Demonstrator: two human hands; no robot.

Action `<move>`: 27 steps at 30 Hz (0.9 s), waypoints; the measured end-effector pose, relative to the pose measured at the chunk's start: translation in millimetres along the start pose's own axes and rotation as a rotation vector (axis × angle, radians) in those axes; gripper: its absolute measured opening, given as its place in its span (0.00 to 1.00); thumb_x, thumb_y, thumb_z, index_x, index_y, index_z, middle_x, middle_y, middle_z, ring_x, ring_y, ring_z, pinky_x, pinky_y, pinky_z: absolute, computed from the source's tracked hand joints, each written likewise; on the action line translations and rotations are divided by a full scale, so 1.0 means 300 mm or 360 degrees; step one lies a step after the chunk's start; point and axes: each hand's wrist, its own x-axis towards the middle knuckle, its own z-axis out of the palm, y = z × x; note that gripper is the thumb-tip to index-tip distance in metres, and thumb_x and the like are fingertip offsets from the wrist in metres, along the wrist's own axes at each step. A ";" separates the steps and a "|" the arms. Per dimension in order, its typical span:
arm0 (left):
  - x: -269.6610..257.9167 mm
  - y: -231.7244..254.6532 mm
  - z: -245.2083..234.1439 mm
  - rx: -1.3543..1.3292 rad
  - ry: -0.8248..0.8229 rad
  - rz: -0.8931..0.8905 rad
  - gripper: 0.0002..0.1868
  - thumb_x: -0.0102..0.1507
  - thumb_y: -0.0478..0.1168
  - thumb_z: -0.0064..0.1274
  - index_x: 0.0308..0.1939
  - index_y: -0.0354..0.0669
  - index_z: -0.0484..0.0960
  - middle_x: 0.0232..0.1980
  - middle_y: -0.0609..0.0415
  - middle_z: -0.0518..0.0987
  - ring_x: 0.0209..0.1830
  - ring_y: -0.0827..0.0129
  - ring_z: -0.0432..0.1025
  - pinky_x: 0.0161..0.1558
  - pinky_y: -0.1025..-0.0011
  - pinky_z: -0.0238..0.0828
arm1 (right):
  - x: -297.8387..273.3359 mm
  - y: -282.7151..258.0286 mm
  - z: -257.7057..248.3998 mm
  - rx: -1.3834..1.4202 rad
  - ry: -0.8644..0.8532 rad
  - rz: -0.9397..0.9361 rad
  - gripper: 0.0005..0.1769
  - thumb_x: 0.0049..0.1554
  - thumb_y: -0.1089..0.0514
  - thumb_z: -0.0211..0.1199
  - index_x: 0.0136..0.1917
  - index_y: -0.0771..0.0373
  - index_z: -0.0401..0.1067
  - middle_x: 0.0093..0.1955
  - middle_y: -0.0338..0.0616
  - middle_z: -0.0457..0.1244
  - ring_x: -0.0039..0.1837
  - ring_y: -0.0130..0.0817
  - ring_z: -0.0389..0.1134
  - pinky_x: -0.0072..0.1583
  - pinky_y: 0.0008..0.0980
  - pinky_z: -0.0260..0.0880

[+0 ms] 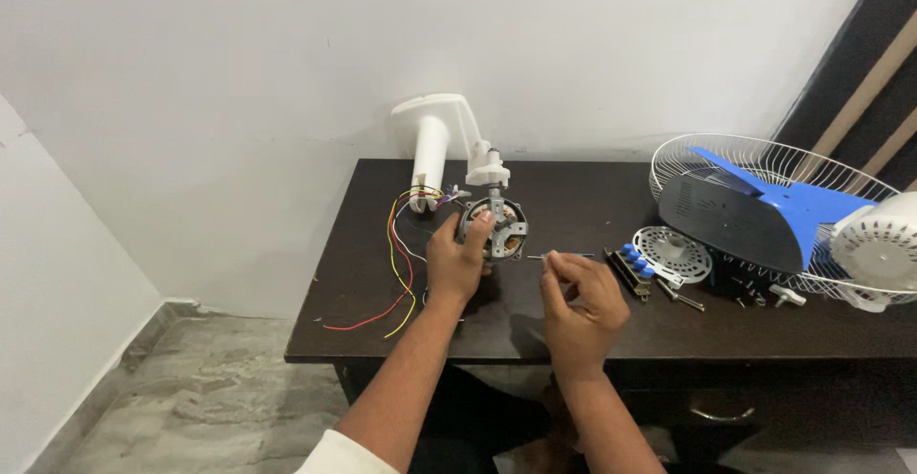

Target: The person works on a disassembled electric fan motor, using a screwdriver to adjust internal components and a small tool to manipulate parts. The person handles the motor housing, wires, and a white plastic piece, then places the motor on the table to continue adjustments.

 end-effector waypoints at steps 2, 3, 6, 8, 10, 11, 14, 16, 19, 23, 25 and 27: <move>-0.013 0.008 0.000 0.0096 0.0011 0.0024 0.27 0.59 0.61 0.53 0.37 0.37 0.83 0.28 0.50 0.81 0.22 0.71 0.77 0.22 0.70 0.74 | -0.004 0.003 -0.002 0.0047 -0.0053 -0.0025 0.07 0.54 0.67 0.72 0.48 0.63 0.80 0.47 0.40 0.71 0.44 0.25 0.69 0.41 0.23 0.68; -0.021 0.009 0.001 0.0162 0.0017 0.0038 0.27 0.59 0.61 0.53 0.36 0.38 0.83 0.27 0.50 0.81 0.21 0.69 0.77 0.23 0.69 0.73 | -0.010 0.003 -0.005 0.0031 -0.0069 -0.0025 0.07 0.54 0.67 0.72 0.48 0.63 0.80 0.48 0.40 0.71 0.44 0.25 0.69 0.42 0.23 0.68; -0.015 0.016 0.006 0.0361 0.0064 0.0218 0.28 0.60 0.63 0.53 0.34 0.38 0.83 0.26 0.49 0.82 0.25 0.64 0.78 0.30 0.66 0.72 | -0.003 0.006 0.003 0.0016 -0.0081 -0.0053 0.08 0.54 0.67 0.72 0.48 0.63 0.80 0.48 0.40 0.71 0.43 0.25 0.69 0.42 0.23 0.68; -0.015 0.016 0.009 0.0450 0.0067 0.0252 0.29 0.60 0.63 0.53 0.32 0.38 0.82 0.27 0.49 0.81 0.28 0.62 0.78 0.33 0.64 0.72 | -0.004 0.003 0.001 0.0025 -0.0060 -0.0077 0.08 0.54 0.68 0.72 0.48 0.63 0.79 0.47 0.40 0.71 0.44 0.26 0.69 0.42 0.24 0.68; -0.022 0.012 0.008 0.0492 0.0037 0.0163 0.29 0.59 0.64 0.52 0.32 0.38 0.81 0.27 0.47 0.81 0.28 0.58 0.78 0.34 0.62 0.72 | -0.012 -0.004 -0.007 0.0029 -0.0062 -0.0080 0.08 0.54 0.68 0.72 0.48 0.63 0.79 0.48 0.41 0.70 0.44 0.26 0.68 0.41 0.24 0.68; -0.026 0.012 0.007 0.0481 0.0038 0.0173 0.29 0.59 0.64 0.51 0.32 0.38 0.81 0.27 0.47 0.81 0.28 0.58 0.78 0.34 0.62 0.71 | -0.015 -0.007 -0.010 0.0030 -0.0062 -0.0082 0.09 0.54 0.68 0.72 0.49 0.63 0.79 0.48 0.41 0.70 0.44 0.26 0.68 0.41 0.24 0.68; -0.012 0.021 0.008 0.0429 0.0054 0.0220 0.29 0.59 0.64 0.50 0.32 0.39 0.82 0.27 0.48 0.82 0.29 0.58 0.78 0.35 0.62 0.71 | -0.005 -0.010 -0.009 0.0001 -0.0066 -0.0057 0.10 0.51 0.68 0.71 0.48 0.63 0.80 0.47 0.41 0.71 0.45 0.27 0.69 0.40 0.24 0.67; -0.014 0.023 0.008 0.0391 0.0058 0.0216 0.28 0.59 0.64 0.50 0.33 0.40 0.83 0.27 0.48 0.82 0.29 0.59 0.79 0.35 0.62 0.72 | 0.004 -0.006 -0.003 -0.0074 -0.0107 -0.0088 0.09 0.52 0.67 0.73 0.47 0.62 0.80 0.46 0.40 0.71 0.43 0.27 0.68 0.40 0.25 0.67; -0.032 0.017 0.007 0.0363 0.0092 0.0305 0.29 0.59 0.64 0.51 0.35 0.40 0.83 0.29 0.49 0.81 0.30 0.58 0.78 0.35 0.62 0.71 | -0.009 -0.009 -0.012 -0.0059 -0.0133 -0.0070 0.09 0.52 0.67 0.72 0.48 0.62 0.80 0.47 0.40 0.70 0.44 0.27 0.68 0.41 0.25 0.68; -0.018 0.024 0.011 0.0480 0.0055 0.0223 0.30 0.58 0.65 0.52 0.31 0.39 0.81 0.27 0.47 0.81 0.29 0.57 0.78 0.35 0.61 0.71 | -0.001 -0.008 -0.006 -0.0028 -0.0139 -0.0057 0.08 0.53 0.67 0.71 0.48 0.62 0.80 0.47 0.41 0.70 0.45 0.27 0.69 0.41 0.24 0.70; -0.027 0.020 0.008 0.0467 0.0042 0.0203 0.30 0.58 0.66 0.52 0.31 0.40 0.81 0.27 0.48 0.81 0.29 0.58 0.79 0.35 0.61 0.72 | -0.008 -0.012 -0.008 -0.0082 -0.0143 -0.0128 0.08 0.52 0.67 0.72 0.47 0.62 0.79 0.47 0.41 0.70 0.45 0.28 0.69 0.41 0.24 0.69; -0.029 0.019 0.007 0.0490 0.0058 0.0213 0.30 0.58 0.66 0.52 0.30 0.39 0.80 0.27 0.47 0.81 0.29 0.57 0.79 0.35 0.61 0.72 | -0.008 -0.012 -0.007 -0.0121 -0.0149 -0.0164 0.08 0.52 0.66 0.72 0.46 0.62 0.79 0.46 0.41 0.70 0.45 0.29 0.69 0.41 0.25 0.68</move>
